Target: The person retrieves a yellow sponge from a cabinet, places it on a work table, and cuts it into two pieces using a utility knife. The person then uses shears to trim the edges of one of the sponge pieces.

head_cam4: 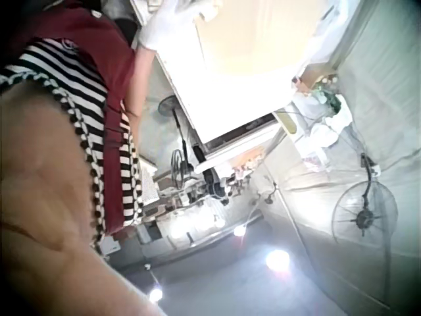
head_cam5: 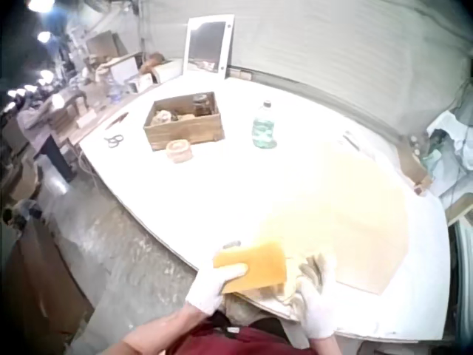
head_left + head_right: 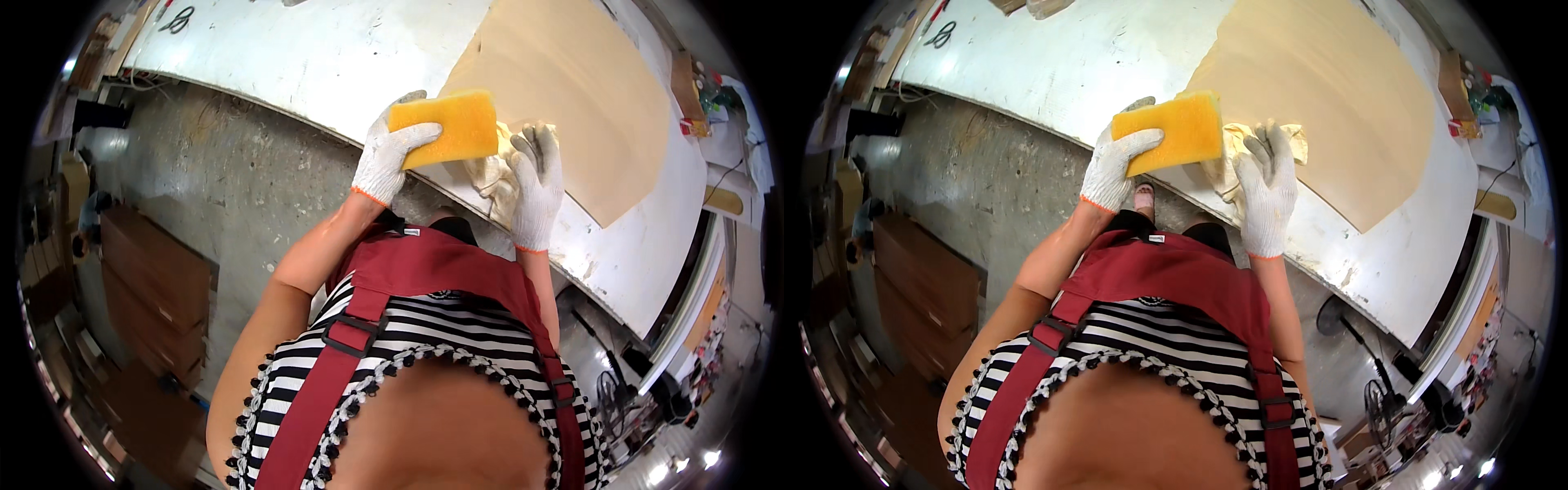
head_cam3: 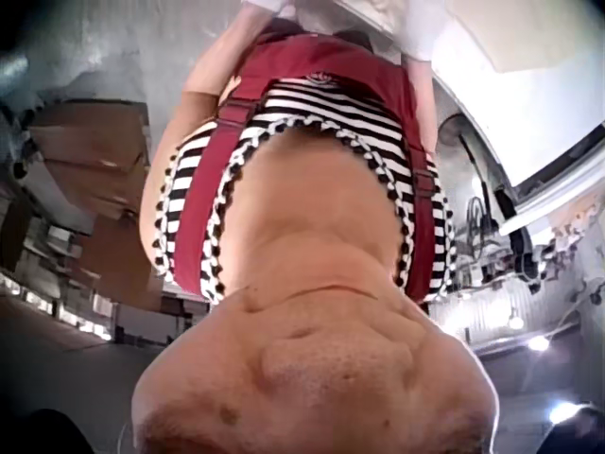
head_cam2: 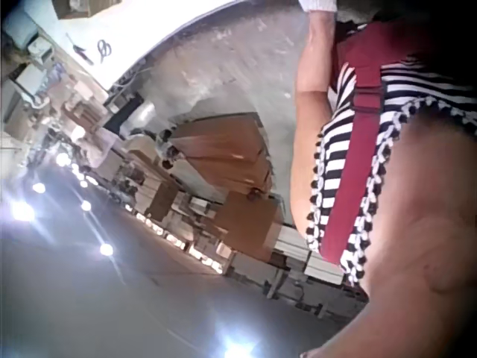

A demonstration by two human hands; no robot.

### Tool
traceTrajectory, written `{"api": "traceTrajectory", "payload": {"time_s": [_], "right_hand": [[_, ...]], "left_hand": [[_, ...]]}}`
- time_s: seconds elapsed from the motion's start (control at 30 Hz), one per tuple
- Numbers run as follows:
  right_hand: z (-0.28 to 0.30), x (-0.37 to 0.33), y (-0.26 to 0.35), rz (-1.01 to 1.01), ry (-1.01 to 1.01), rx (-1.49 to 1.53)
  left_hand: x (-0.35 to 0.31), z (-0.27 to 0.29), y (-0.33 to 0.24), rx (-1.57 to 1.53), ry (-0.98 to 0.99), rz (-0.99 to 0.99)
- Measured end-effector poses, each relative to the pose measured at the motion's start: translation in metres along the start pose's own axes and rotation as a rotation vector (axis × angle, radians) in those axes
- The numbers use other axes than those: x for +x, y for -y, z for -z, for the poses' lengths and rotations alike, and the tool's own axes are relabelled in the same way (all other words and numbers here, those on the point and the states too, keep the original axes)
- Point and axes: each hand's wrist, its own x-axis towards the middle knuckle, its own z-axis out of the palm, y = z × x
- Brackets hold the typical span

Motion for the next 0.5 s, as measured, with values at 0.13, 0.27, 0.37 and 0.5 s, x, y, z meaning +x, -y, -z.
{"api": "traceTrajectory", "payload": {"time_s": [0.13,0.27,0.37,0.5], "right_hand": [[-0.017,-0.012,-0.001,0.025,-0.099,-0.162],[-0.019,-0.008,-0.007,0.181,-0.128,-0.495],[-0.024,0.009,-0.004,0.552,-0.093,-0.823],[-0.046,0.024,0.017,0.587,0.241,-0.916]], "left_hand": [[0.017,0.012,-0.012,0.065,-0.030,-0.030],[0.033,0.025,-0.017,-0.036,0.022,0.056],[0.042,0.022,-0.011,-0.067,0.039,0.127],[0.046,0.006,-0.014,-0.116,0.044,0.183]]}}
